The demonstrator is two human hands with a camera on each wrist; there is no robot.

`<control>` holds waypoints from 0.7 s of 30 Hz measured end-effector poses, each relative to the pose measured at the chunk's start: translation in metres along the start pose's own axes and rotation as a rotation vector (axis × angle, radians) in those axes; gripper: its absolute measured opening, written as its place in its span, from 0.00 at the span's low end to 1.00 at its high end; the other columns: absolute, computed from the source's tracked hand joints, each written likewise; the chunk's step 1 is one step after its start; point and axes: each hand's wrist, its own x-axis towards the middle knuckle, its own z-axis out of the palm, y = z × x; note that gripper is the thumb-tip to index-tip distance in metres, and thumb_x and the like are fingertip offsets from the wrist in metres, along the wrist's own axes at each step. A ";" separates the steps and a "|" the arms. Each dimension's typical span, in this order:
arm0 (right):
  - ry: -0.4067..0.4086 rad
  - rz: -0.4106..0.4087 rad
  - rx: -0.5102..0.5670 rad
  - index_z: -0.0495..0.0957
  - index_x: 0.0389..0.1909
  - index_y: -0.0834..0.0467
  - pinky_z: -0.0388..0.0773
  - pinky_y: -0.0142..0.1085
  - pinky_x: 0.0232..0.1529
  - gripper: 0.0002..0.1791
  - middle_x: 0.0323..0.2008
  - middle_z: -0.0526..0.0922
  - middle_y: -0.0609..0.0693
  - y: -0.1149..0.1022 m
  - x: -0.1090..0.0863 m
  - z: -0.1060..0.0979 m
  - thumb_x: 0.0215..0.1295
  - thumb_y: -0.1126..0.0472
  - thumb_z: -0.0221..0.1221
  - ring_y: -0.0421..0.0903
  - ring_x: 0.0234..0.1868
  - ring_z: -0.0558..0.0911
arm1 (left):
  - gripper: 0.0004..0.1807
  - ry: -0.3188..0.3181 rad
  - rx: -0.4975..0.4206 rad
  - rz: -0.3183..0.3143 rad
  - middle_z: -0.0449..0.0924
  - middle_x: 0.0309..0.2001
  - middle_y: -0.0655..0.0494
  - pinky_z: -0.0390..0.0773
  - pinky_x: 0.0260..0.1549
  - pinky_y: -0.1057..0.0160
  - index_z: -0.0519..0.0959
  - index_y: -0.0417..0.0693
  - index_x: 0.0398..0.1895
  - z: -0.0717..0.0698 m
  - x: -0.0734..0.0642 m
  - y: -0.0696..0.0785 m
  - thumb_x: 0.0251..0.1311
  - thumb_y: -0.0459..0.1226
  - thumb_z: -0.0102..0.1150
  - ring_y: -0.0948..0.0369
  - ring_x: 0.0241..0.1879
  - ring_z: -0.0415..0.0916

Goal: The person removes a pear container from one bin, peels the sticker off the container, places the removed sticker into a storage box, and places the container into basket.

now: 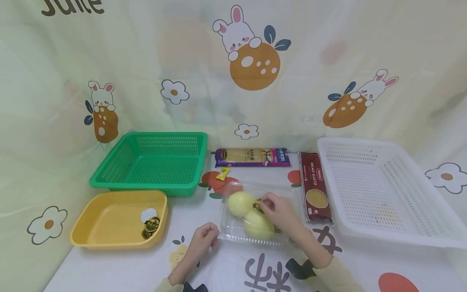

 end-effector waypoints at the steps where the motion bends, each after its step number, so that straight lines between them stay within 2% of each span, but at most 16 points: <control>1: -0.005 -0.002 -0.005 0.76 0.28 0.59 0.68 0.33 0.24 0.04 0.18 0.71 0.42 0.000 0.001 0.002 0.58 0.61 0.58 0.41 0.22 0.68 | 0.08 -0.001 -0.010 -0.005 0.67 0.16 0.57 0.67 0.18 0.70 0.70 0.38 0.24 0.000 0.001 -0.001 0.59 0.33 0.46 0.64 0.18 0.65; 7: -0.034 -0.064 -0.013 0.75 0.26 0.58 0.69 0.32 0.25 0.03 0.20 0.70 0.42 -0.002 0.008 0.010 0.55 0.64 0.60 0.40 0.23 0.68 | 0.08 0.011 -0.114 -0.029 0.67 0.17 0.55 0.67 0.18 0.71 0.69 0.36 0.24 0.000 0.002 -0.002 0.58 0.31 0.44 0.64 0.18 0.65; 11: -0.028 -0.088 -0.070 0.72 0.22 0.56 0.69 0.31 0.25 0.08 0.20 0.68 0.42 -0.001 0.007 0.015 0.50 0.66 0.63 0.40 0.24 0.67 | 0.07 0.006 -0.153 -0.058 0.68 0.19 0.54 0.69 0.22 0.70 0.69 0.39 0.24 0.002 0.001 -0.002 0.59 0.32 0.44 0.63 0.20 0.67; 21: -0.001 -0.069 -0.142 0.68 0.19 0.55 0.67 0.31 0.25 0.12 0.20 0.66 0.43 0.001 0.008 0.021 0.52 0.65 0.63 0.41 0.24 0.66 | 0.06 0.022 -0.144 -0.057 0.69 0.19 0.55 0.71 0.22 0.70 0.69 0.39 0.24 0.005 0.001 -0.002 0.57 0.31 0.44 0.64 0.20 0.68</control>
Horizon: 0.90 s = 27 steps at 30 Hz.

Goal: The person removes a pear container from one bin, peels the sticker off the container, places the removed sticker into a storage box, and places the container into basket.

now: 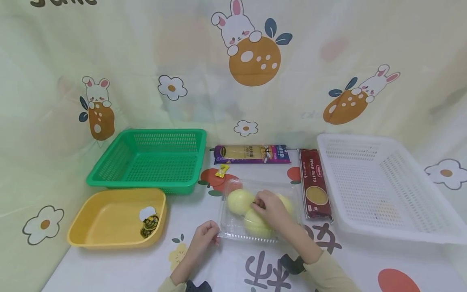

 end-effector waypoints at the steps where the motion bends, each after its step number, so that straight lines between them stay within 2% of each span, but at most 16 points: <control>1: 0.006 -0.008 -0.004 0.68 0.19 0.55 0.67 0.31 0.25 0.11 0.20 0.66 0.43 0.000 0.000 0.000 0.52 0.66 0.62 0.40 0.23 0.66 | 0.06 0.002 0.000 -0.001 0.70 0.19 0.55 0.71 0.22 0.70 0.69 0.38 0.25 0.000 0.000 0.001 0.57 0.30 0.44 0.64 0.20 0.68; 7: 0.021 -0.076 -0.060 0.67 0.19 0.56 0.67 0.32 0.25 0.10 0.19 0.65 0.44 0.001 0.000 0.002 0.50 0.69 0.58 0.41 0.23 0.65 | 0.06 0.012 -0.009 -0.016 0.70 0.19 0.55 0.71 0.22 0.70 0.70 0.37 0.25 0.002 -0.001 0.005 0.57 0.30 0.45 0.64 0.20 0.69; 11: 0.000 -0.107 -0.160 0.65 0.19 0.58 0.67 0.35 0.26 0.09 0.20 0.63 0.46 -0.003 0.000 0.006 0.50 0.70 0.55 0.43 0.23 0.64 | 0.06 0.014 0.001 -0.007 0.70 0.19 0.54 0.72 0.22 0.69 0.69 0.37 0.25 0.003 -0.002 0.005 0.56 0.31 0.45 0.63 0.20 0.69; 17: -0.049 -0.132 -0.332 0.67 0.22 0.61 0.70 0.39 0.30 0.04 0.20 0.65 0.50 -0.008 -0.001 0.010 0.51 0.68 0.53 0.48 0.25 0.67 | 0.07 -0.014 -0.004 -0.019 0.69 0.19 0.55 0.70 0.22 0.70 0.69 0.36 0.25 0.002 -0.005 0.004 0.57 0.31 0.44 0.64 0.19 0.68; 20: -0.061 -0.087 -0.293 0.66 0.19 0.58 0.68 0.37 0.27 0.07 0.18 0.64 0.48 -0.010 -0.001 0.009 0.50 0.69 0.53 0.46 0.23 0.66 | 0.06 -0.036 -0.007 -0.032 0.69 0.18 0.55 0.69 0.20 0.71 0.69 0.39 0.24 0.002 -0.005 0.005 0.58 0.30 0.44 0.63 0.18 0.67; 24: -0.041 -0.018 -0.157 0.61 0.14 0.55 0.63 0.33 0.20 0.12 0.13 0.61 0.45 -0.009 -0.001 0.006 0.47 0.70 0.53 0.42 0.18 0.61 | 0.07 -0.050 0.002 -0.055 0.68 0.18 0.55 0.68 0.20 0.70 0.68 0.41 0.23 0.002 -0.003 0.005 0.58 0.29 0.43 0.63 0.18 0.66; 27: -0.026 0.003 -0.079 0.61 0.12 0.54 0.62 0.31 0.19 0.13 0.12 0.61 0.43 -0.007 0.000 0.004 0.46 0.70 0.53 0.40 0.16 0.61 | 0.08 -0.049 0.007 -0.057 0.68 0.19 0.54 0.68 0.21 0.70 0.67 0.42 0.22 0.002 -0.001 0.005 0.58 0.29 0.43 0.62 0.19 0.67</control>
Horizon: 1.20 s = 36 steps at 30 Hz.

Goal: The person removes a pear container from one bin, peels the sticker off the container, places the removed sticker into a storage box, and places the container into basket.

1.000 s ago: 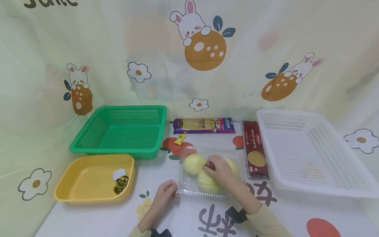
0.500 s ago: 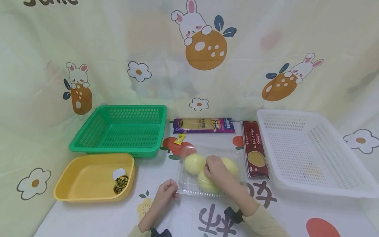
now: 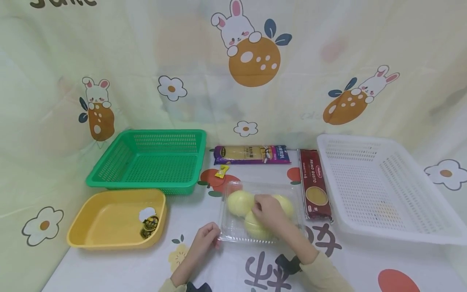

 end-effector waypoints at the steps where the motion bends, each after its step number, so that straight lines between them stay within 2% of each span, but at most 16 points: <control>1: 0.002 0.006 0.028 0.61 0.13 0.54 0.62 0.31 0.19 0.13 0.12 0.61 0.43 0.000 0.000 -0.001 0.46 0.70 0.53 0.39 0.16 0.61 | 0.08 0.002 -0.002 0.000 0.68 0.19 0.54 0.68 0.21 0.69 0.67 0.42 0.22 0.000 0.000 0.001 0.58 0.29 0.43 0.62 0.20 0.67; 5: 0.012 -0.006 0.092 0.63 0.13 0.54 0.63 0.31 0.19 0.12 0.12 0.62 0.43 0.003 0.000 -0.005 0.45 0.71 0.53 0.39 0.17 0.62 | 0.07 0.011 -0.019 -0.009 0.68 0.20 0.55 0.68 0.23 0.69 0.67 0.44 0.22 0.001 0.000 0.001 0.57 0.31 0.44 0.62 0.21 0.67; 14: 0.022 -0.006 0.156 0.64 0.14 0.54 0.61 0.30 0.19 0.12 0.11 0.62 0.42 0.010 -0.001 -0.007 0.47 0.71 0.54 0.39 0.16 0.62 | 0.06 0.033 -0.031 0.002 0.68 0.21 0.56 0.68 0.23 0.70 0.67 0.45 0.22 0.000 0.001 -0.004 0.54 0.33 0.47 0.62 0.22 0.68; 21: 0.021 0.008 0.196 0.66 0.15 0.54 0.64 0.31 0.21 0.10 0.13 0.65 0.42 0.012 -0.002 -0.009 0.47 0.70 0.54 0.39 0.18 0.65 | 0.06 0.040 -0.018 0.015 0.68 0.22 0.56 0.70 0.26 0.68 0.68 0.44 0.21 0.000 0.001 -0.003 0.54 0.34 0.47 0.61 0.24 0.68; 36: 0.087 0.023 0.102 0.69 0.15 0.54 0.65 0.32 0.19 0.10 0.13 0.67 0.41 0.016 -0.011 -0.026 0.45 0.69 0.57 0.39 0.17 0.65 | 0.08 0.044 -0.003 -0.026 0.67 0.20 0.56 0.66 0.24 0.68 0.67 0.46 0.19 0.001 0.002 0.000 0.55 0.31 0.46 0.61 0.23 0.65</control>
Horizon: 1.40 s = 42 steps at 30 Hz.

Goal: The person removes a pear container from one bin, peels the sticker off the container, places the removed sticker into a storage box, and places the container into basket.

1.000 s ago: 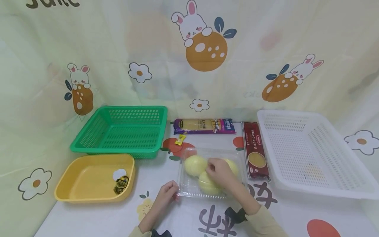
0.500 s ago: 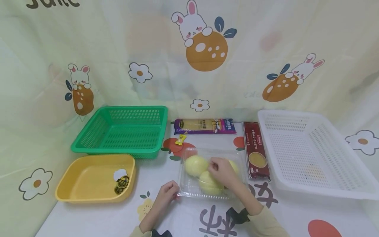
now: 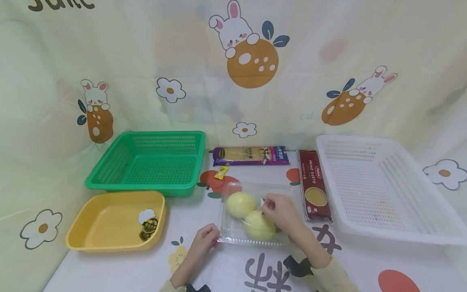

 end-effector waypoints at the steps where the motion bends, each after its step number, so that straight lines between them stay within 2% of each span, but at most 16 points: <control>1: 0.001 0.011 0.008 0.69 0.15 0.54 0.65 0.32 0.19 0.09 0.13 0.67 0.41 0.002 0.000 0.000 0.46 0.69 0.57 0.39 0.17 0.65 | 0.08 -0.003 -0.002 0.002 0.67 0.20 0.56 0.66 0.24 0.68 0.67 0.46 0.19 -0.001 0.000 0.000 0.55 0.31 0.46 0.61 0.23 0.65; 7: 0.019 0.068 0.061 0.70 0.15 0.54 0.64 0.33 0.20 0.09 0.12 0.66 0.43 0.012 -0.002 0.000 0.46 0.70 0.56 0.42 0.18 0.65 | 0.07 0.003 -0.006 0.012 0.68 0.20 0.57 0.66 0.24 0.69 0.67 0.47 0.19 0.001 -0.001 0.000 0.54 0.32 0.47 0.62 0.23 0.65; 14: -0.013 0.121 0.088 0.69 0.15 0.54 0.63 0.33 0.20 0.09 0.12 0.67 0.43 0.018 -0.005 -0.002 0.46 0.69 0.56 0.42 0.18 0.65 | 0.09 0.002 0.012 0.011 0.67 0.18 0.56 0.64 0.23 0.69 0.66 0.47 0.18 0.001 -0.002 0.000 0.53 0.33 0.48 0.62 0.22 0.64; 27: 0.020 0.091 0.175 0.70 0.16 0.55 0.64 0.32 0.22 0.08 0.13 0.67 0.43 0.020 -0.008 -0.009 0.47 0.71 0.55 0.42 0.19 0.66 | 0.10 -0.012 0.009 0.027 0.67 0.18 0.57 0.64 0.24 0.69 0.65 0.46 0.16 0.001 -0.002 -0.001 0.53 0.33 0.47 0.62 0.22 0.63; 34: 0.014 0.078 0.141 0.70 0.16 0.54 0.63 0.32 0.21 0.08 0.13 0.66 0.43 0.022 -0.014 -0.016 0.45 0.70 0.55 0.41 0.20 0.66 | 0.10 -0.024 0.004 0.029 0.68 0.19 0.57 0.65 0.25 0.69 0.65 0.47 0.16 0.001 -0.002 -0.002 0.54 0.33 0.48 0.63 0.23 0.64; 38: 0.065 0.013 0.135 0.69 0.14 0.54 0.63 0.32 0.19 0.09 0.12 0.66 0.42 0.027 -0.016 -0.017 0.42 0.71 0.55 0.40 0.18 0.65 | 0.10 -0.018 0.008 0.033 0.67 0.18 0.56 0.65 0.25 0.69 0.65 0.46 0.16 0.000 -0.002 -0.001 0.54 0.33 0.48 0.62 0.23 0.64; 41: 0.079 0.001 0.122 0.69 0.14 0.54 0.63 0.32 0.19 0.09 0.12 0.66 0.41 0.030 -0.015 -0.018 0.42 0.71 0.55 0.40 0.18 0.66 | 0.10 -0.018 0.014 0.025 0.68 0.19 0.57 0.65 0.25 0.69 0.65 0.47 0.16 0.000 -0.002 -0.001 0.54 0.33 0.48 0.62 0.23 0.64; 42: 0.069 0.019 0.126 0.70 0.15 0.54 0.64 0.32 0.19 0.09 0.12 0.67 0.41 0.030 -0.015 -0.019 0.42 0.71 0.55 0.41 0.18 0.66 | 0.10 -0.018 0.018 0.023 0.68 0.19 0.57 0.65 0.25 0.69 0.65 0.47 0.16 0.000 -0.002 -0.001 0.54 0.33 0.47 0.62 0.23 0.64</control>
